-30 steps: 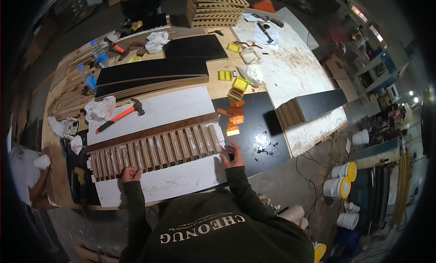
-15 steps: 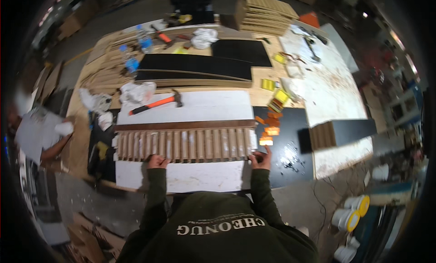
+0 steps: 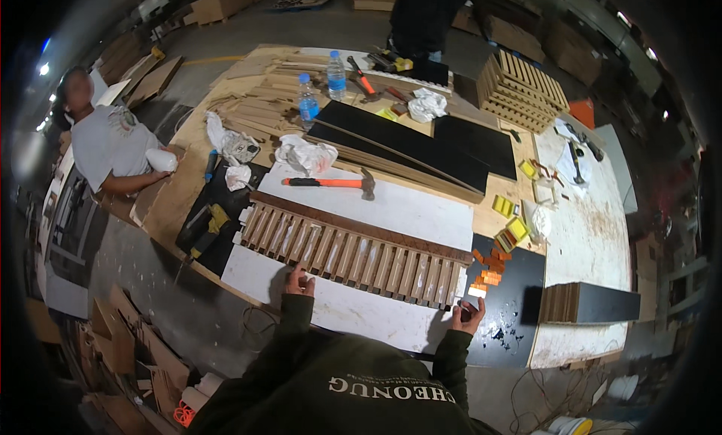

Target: The person arranges wooden slats onto a wooden frame, wipes the surface with a cloth, places a dark panel on top, and fastens it using a pneumatic nail gun.

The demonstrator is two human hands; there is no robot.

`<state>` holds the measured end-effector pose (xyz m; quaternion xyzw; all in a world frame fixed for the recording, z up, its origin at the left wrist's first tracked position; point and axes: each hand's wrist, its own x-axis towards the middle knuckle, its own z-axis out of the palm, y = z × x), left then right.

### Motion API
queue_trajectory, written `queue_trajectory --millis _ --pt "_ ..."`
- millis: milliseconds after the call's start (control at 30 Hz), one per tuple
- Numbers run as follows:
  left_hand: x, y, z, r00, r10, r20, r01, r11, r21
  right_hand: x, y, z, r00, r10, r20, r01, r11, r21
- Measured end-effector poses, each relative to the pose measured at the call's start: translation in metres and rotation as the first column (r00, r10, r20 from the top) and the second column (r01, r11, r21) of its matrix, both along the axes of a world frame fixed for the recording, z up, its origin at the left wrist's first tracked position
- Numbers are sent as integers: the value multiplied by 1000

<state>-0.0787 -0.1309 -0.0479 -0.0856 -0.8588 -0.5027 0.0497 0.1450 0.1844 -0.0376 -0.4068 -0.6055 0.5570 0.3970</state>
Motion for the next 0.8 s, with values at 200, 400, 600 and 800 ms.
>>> queue_trajectory --millis 200,400,600,800 --pt "-1 12 -29 998 -18 66 7 985 175 12 -1 -2 998 -56 42 54 997 51" --pt "-8 -16 -68 998 14 62 -31 957 289 -12 -17 -7 999 -41 29 37 992 122" --pt "-8 7 -39 996 -83 -26 75 972 -223 -2 -13 21 987 -85 139 64 987 148" --pt "-17 -9 -59 968 -14 252 16 1000 -6 -24 -14 -6 981 -70 181 42 987 156"
